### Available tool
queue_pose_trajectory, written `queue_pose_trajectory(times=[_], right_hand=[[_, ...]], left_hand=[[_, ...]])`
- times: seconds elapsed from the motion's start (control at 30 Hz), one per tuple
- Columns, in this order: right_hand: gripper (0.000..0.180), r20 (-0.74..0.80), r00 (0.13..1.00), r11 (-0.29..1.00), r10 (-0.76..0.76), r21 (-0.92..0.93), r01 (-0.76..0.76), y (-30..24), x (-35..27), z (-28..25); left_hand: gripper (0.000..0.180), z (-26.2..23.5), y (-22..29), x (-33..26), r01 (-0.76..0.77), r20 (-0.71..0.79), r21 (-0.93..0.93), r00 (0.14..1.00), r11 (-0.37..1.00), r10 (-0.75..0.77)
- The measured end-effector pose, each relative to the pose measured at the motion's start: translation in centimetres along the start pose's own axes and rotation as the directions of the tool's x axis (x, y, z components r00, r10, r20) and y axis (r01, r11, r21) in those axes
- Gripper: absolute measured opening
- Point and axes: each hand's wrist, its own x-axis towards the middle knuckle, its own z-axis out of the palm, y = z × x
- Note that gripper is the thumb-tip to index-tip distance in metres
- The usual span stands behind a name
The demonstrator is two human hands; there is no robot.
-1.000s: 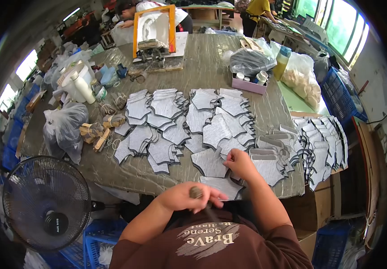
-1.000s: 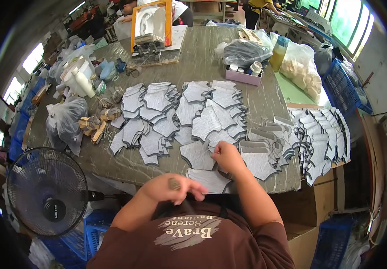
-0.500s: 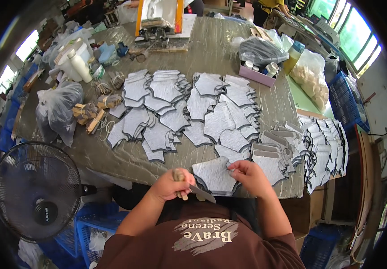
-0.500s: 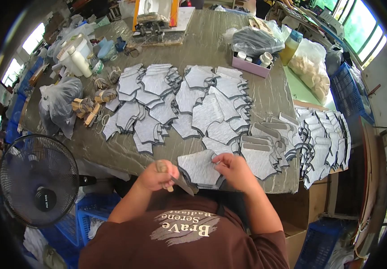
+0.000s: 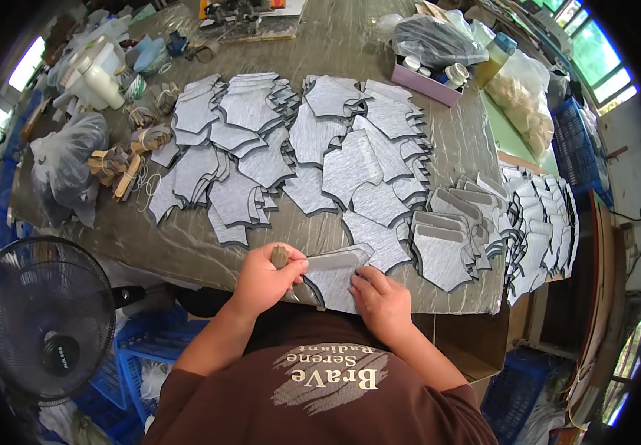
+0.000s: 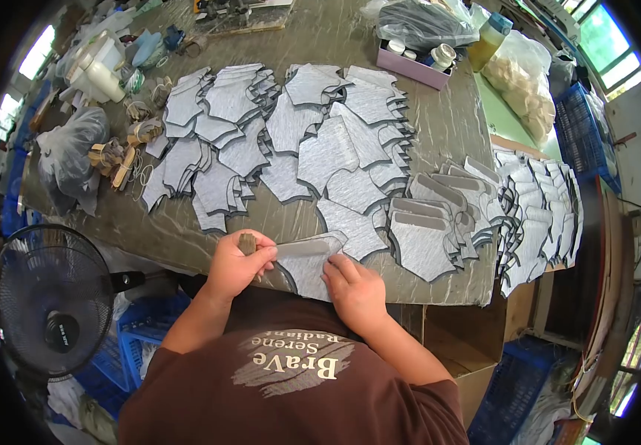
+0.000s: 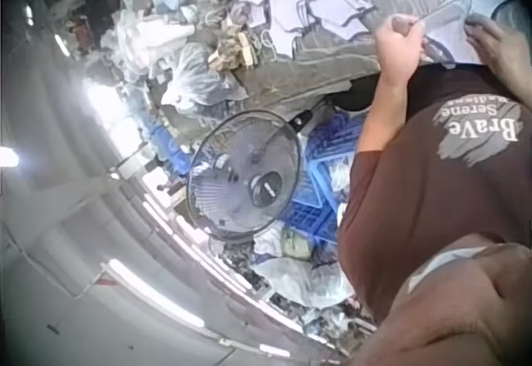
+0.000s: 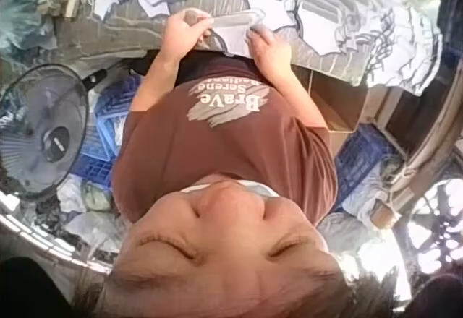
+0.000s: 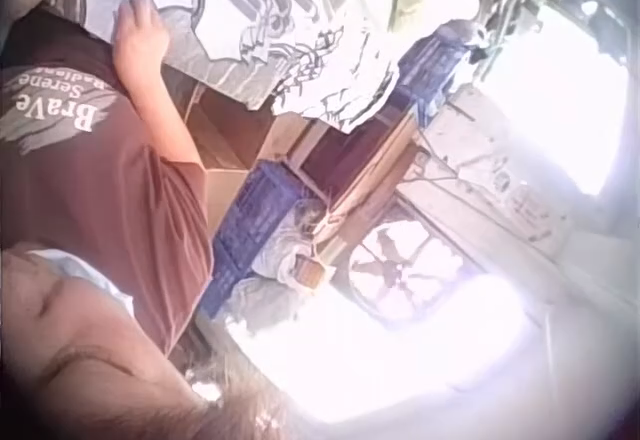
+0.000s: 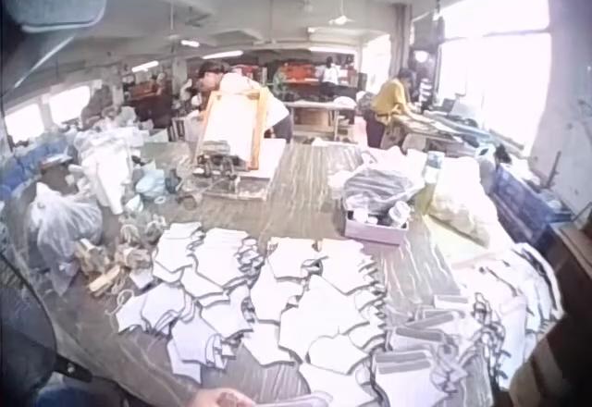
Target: Inspecting and brushing the edges of shoe upper components at a manufacturing table.
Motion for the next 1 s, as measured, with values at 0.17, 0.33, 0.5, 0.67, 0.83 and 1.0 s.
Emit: queue_pose_trajectory(times=[0.17, 0.33, 0.5, 0.67, 0.83, 1.0], right_hand=[[0.020, 0.006, 1.000, 1.000, 0.002, 0.009, -0.002, -0.2, 0.3, -0.2], [0.019, 0.028, 0.999, 1.000, 0.021, -0.006, -0.021, -0.1, 0.2, -0.2], [0.020, 0.060, 0.998, 1.000, 0.028, -0.001, -0.028, 0.0, 0.2, -0.2], [0.019, 0.058, 0.998, 1.000, 0.018, 0.011, -0.019, 0.0, 0.3, -0.3], [0.016, 0.152, 0.988, 0.996, 0.022, -0.087, -0.008, -0.1, 0.4, -0.4], [0.014, 0.208, 0.978, 0.993, 0.033, -0.116, -0.009, -0.3, 0.6, -0.6]], left_hand=[[0.008, 0.5, -0.1, 0.7, -0.002, 0.011, 0.070, 1.000, 0.998, 0.001], [0.008, 0.7, 0.1, 0.9, 0.007, 0.038, 0.105, 0.999, 0.994, -0.011], [0.008, 0.8, 0.1, 0.9, 0.017, 0.035, 0.096, 0.999, 0.995, -0.021], [0.007, 0.8, 0.2, 1.0, 0.016, 0.032, 0.106, 0.999, 0.994, -0.020], [0.009, 1.0, 0.0, 1.2, 0.008, 0.010, 0.160, 1.000, 0.987, -0.009], [0.017, 0.9, -0.8, 1.6, -0.135, -0.002, 0.426, 0.989, 0.895, 0.151]])
